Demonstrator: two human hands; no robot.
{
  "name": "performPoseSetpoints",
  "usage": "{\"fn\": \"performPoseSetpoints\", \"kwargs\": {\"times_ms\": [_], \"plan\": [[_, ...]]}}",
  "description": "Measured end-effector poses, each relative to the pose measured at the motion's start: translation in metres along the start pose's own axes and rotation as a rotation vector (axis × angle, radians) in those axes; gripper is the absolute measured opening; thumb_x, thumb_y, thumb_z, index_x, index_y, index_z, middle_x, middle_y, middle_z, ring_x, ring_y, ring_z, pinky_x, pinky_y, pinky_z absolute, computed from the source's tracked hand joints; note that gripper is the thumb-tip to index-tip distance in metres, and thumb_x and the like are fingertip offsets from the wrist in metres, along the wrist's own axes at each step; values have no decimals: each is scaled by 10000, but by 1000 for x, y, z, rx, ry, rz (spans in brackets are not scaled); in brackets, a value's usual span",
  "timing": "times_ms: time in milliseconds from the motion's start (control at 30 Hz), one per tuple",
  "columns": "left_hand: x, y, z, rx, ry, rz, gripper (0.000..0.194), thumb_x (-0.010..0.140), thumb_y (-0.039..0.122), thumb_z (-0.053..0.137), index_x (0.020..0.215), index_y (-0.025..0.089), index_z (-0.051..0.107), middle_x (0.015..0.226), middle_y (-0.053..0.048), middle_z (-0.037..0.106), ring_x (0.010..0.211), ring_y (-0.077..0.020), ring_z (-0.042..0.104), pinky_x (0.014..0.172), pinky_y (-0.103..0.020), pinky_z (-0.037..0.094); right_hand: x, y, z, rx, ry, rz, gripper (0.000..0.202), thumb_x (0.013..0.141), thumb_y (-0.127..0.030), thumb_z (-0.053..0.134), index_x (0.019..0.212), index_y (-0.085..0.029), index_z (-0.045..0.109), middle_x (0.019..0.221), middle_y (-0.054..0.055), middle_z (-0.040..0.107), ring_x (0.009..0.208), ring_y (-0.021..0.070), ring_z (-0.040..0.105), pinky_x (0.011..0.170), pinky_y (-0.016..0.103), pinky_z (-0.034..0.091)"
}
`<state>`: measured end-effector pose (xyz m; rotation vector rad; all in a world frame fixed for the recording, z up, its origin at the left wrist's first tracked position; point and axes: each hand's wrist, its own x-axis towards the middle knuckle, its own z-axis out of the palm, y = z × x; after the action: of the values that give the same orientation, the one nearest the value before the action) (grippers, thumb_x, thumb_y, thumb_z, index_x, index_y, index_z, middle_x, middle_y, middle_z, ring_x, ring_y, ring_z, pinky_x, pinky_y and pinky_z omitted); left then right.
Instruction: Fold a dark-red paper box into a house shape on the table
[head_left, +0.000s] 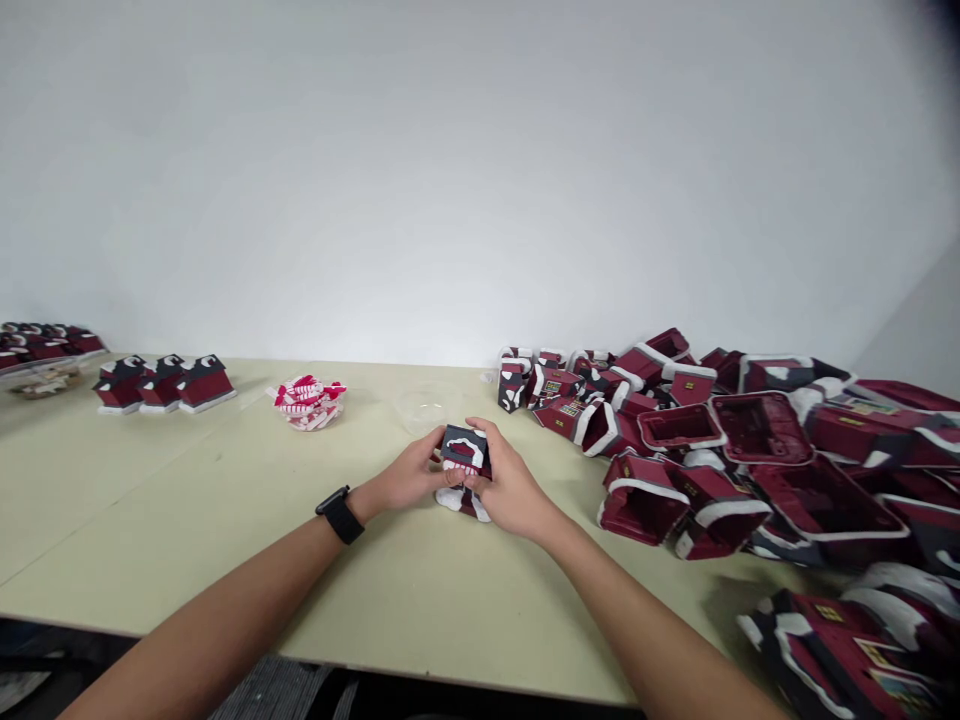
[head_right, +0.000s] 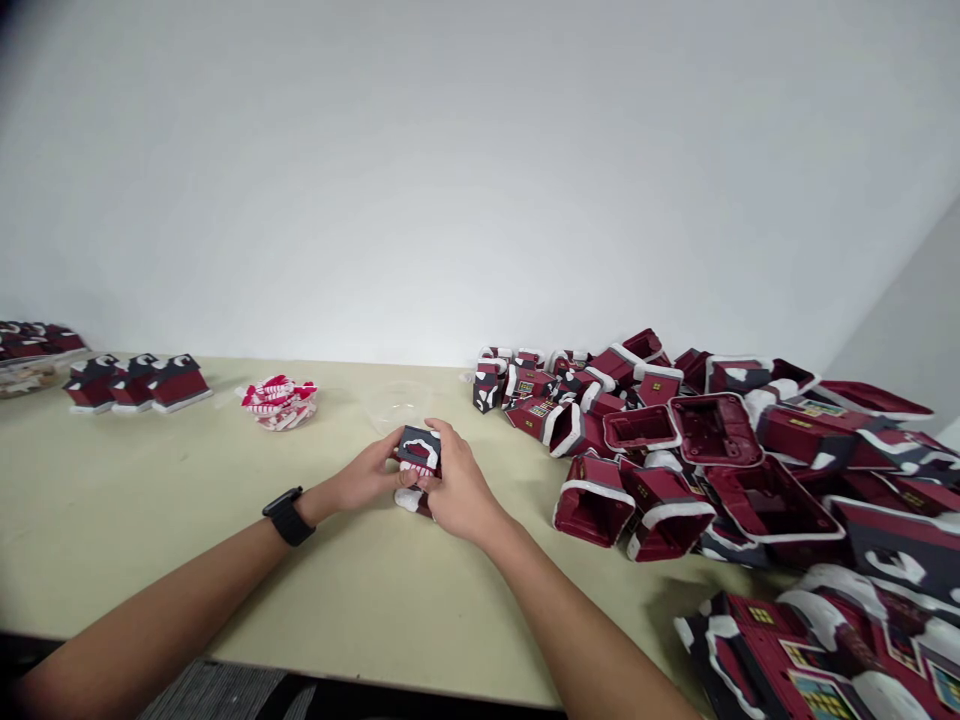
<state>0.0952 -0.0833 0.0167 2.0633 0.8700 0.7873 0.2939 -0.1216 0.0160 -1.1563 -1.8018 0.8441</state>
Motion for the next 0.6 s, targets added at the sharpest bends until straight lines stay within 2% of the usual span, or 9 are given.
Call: {"fn": "performPoseSetpoints", "kwargs": {"times_ms": [300,467,600], "plan": [[-1,4,0,10,10,-5,536,904,595,682,1184,156,555,1186,-106,678,1016,-232,634,874,-337,504,-1,-1,-1,-7,8,-12,747,798,-94,605,1505,-204,389,1479,121,508,1374,261,493,1177,470,404],[0,1,1,9,31,-7,533,894,582,702,1182,154,568,1167,-101,676,991,-225,627,857,-332,510,0,2,0,-61,42,-48,708,811,-107,627,1482,-198,418,1455,118,534,1357,269,506,1159,476,424],[2,-3,3,-26,42,-34,551,894,588,700,1207,151,579,1152,-97,681,958,-218,626,823,-324,512,1,4,1,-96,60,-74,701,844,-153,633,1501,-205,393,1497,112,503,1384,271,486,1171,475,420]]}}
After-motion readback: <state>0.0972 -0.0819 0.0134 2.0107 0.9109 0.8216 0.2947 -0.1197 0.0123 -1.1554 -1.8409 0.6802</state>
